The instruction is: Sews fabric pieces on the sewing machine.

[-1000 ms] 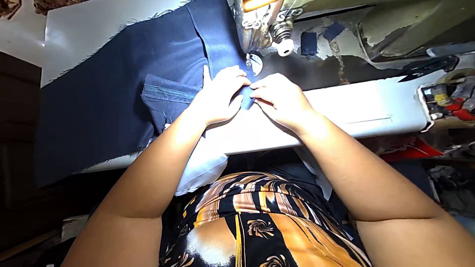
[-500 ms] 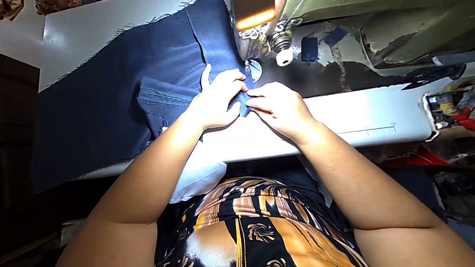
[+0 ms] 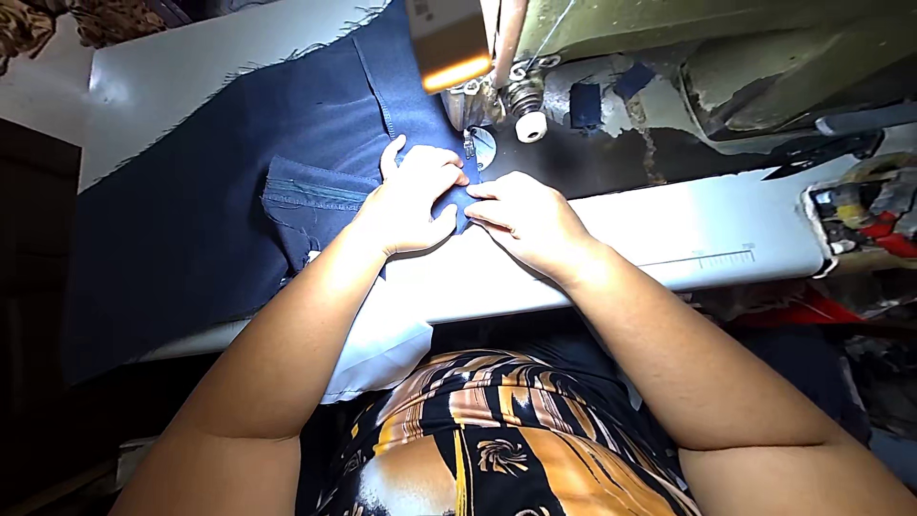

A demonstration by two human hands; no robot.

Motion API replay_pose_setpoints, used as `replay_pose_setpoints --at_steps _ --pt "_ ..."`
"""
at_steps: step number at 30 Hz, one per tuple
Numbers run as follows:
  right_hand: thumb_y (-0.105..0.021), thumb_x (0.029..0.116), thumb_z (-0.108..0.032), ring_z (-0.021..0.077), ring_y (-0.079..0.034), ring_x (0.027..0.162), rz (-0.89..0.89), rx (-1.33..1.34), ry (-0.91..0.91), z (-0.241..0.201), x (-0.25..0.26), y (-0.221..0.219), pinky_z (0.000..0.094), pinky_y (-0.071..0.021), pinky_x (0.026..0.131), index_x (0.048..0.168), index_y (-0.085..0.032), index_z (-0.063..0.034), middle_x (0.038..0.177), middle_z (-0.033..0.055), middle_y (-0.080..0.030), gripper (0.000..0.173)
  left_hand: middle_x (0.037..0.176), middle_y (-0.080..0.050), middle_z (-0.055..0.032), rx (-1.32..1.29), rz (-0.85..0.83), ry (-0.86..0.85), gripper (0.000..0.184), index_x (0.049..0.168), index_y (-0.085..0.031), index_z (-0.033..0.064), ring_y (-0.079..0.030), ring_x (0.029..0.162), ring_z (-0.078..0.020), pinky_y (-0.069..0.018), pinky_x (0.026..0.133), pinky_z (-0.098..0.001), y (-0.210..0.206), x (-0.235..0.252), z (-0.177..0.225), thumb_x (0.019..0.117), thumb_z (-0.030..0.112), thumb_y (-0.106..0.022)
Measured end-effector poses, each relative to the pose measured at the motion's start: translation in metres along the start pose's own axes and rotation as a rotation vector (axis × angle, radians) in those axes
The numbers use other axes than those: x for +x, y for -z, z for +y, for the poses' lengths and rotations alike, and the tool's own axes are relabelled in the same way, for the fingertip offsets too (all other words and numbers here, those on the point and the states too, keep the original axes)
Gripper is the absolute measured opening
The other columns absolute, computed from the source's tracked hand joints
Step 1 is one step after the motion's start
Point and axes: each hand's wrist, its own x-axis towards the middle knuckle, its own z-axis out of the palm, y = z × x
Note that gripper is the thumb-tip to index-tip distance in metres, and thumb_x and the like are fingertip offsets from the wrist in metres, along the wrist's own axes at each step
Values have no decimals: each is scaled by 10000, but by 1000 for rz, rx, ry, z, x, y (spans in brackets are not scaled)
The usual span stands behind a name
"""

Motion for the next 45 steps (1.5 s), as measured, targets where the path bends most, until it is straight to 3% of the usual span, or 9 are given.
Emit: replay_pose_setpoints --at_steps 3,6,8,12,15,25,45 --pt "-573 994 -106 287 -691 1101 14 3 4 1 0 0 389 -540 959 1073 -808 -120 1210 104 -744 248 1360 -622 -99 -7 14 3 459 1225 -688 109 -497 1380 -288 -138 1150 -710 0 -1 1 892 347 -482" --pt "-552 1005 -139 280 -697 1064 10 -37 9 -1 3 -1 429 -524 878 1107 -805 -171 1219 60 -752 275 1460 -567 -100 -40 51 11 499 1293 -665 108 -433 1451 -281 -113 1164 -721 1 -2 2 880 340 -508" --pt "-552 1008 -156 270 -693 1043 -13 -67 -3 -2 6 -1 433 -506 840 1116 -802 -197 1221 28 -754 276 1469 -583 -71 -38 75 -9 466 1255 -702 121 -441 1458 -256 -100 1167 -726 -1 -4 1 888 318 -492" --pt "-565 1001 -166 280 -688 1058 -16 -80 -3 -2 7 -3 442 -520 855 1097 -802 -186 1230 52 -743 257 1304 -693 -41 -1 130 -20 412 1178 -743 150 -591 1284 -211 -219 1122 -634 -4 -4 1 911 287 -460" --pt "-580 1013 -199 291 -675 1075 -5 -50 -36 -2 4 -2 439 -532 911 1092 -801 -160 1186 108 -720 238 1233 -716 -38 21 149 -2 459 1265 -711 161 -607 1220 -204 -266 1070 -574 -3 -3 3 890 273 -470" --pt "-581 994 -116 254 -719 1069 107 35 -38 0 -3 3 361 -548 984 1011 -784 -27 1093 129 -765 222 1335 -661 -80 -15 57 -33 429 1187 -734 107 -551 1326 -253 -211 1123 -649 -3 0 0 887 285 -483" --pt "-591 981 -114 267 -670 1143 65 67 -101 2 -1 3 365 -504 1031 983 -784 -30 1137 124 -746 210 1306 -677 -83 -28 58 -56 424 1174 -741 126 -562 1316 -262 -213 1119 -666 -1 3 -6 878 293 -487"
